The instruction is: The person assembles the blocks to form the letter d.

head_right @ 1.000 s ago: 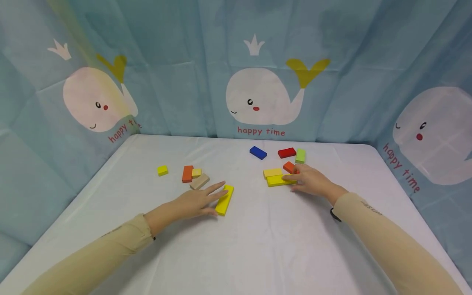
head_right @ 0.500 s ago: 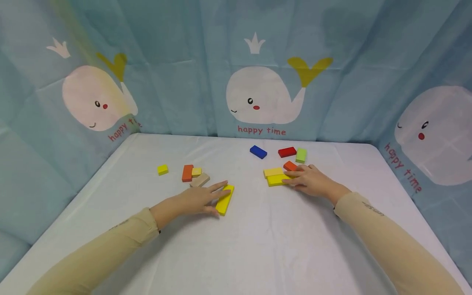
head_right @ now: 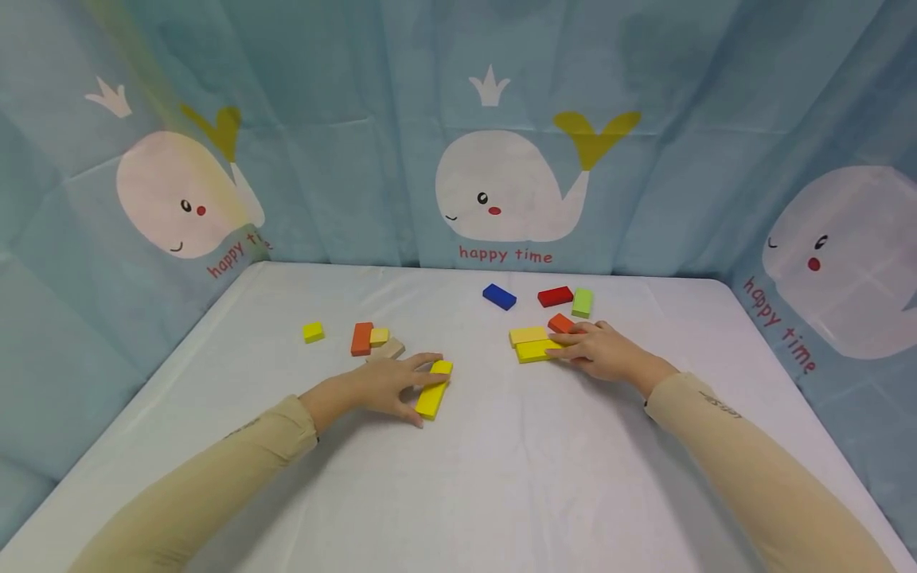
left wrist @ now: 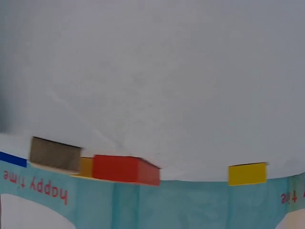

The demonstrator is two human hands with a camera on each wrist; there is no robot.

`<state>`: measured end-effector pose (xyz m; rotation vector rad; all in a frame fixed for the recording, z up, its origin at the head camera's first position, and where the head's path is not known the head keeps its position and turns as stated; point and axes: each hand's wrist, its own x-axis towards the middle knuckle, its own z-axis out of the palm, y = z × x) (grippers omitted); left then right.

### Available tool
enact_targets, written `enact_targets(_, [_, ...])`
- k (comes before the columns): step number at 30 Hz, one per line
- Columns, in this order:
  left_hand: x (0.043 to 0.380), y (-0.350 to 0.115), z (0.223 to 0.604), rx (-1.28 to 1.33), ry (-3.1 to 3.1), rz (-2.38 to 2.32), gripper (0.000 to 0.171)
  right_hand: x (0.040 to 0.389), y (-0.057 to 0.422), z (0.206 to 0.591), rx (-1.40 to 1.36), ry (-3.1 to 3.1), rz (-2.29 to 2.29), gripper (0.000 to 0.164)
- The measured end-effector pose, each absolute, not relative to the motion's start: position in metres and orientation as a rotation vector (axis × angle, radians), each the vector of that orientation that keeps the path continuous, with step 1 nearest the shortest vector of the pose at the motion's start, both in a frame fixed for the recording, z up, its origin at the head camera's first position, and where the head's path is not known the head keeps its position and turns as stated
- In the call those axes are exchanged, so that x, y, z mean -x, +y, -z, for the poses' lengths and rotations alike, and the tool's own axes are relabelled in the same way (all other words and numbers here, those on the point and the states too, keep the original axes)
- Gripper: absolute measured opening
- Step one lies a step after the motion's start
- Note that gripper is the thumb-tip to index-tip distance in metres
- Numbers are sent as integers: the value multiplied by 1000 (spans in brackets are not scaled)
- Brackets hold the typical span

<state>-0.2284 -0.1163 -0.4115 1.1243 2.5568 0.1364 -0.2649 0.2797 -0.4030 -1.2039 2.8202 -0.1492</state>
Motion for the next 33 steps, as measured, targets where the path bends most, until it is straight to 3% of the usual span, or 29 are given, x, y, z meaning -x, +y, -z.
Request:
enact_targets(14, [189,-74,406,-1354,2622,-122,72,262,278,402,1180,2814,181,40])
enact_targets(33, [169,-51,414,-1185,2771,156,71,264,277,402,1136,2795,176,41])
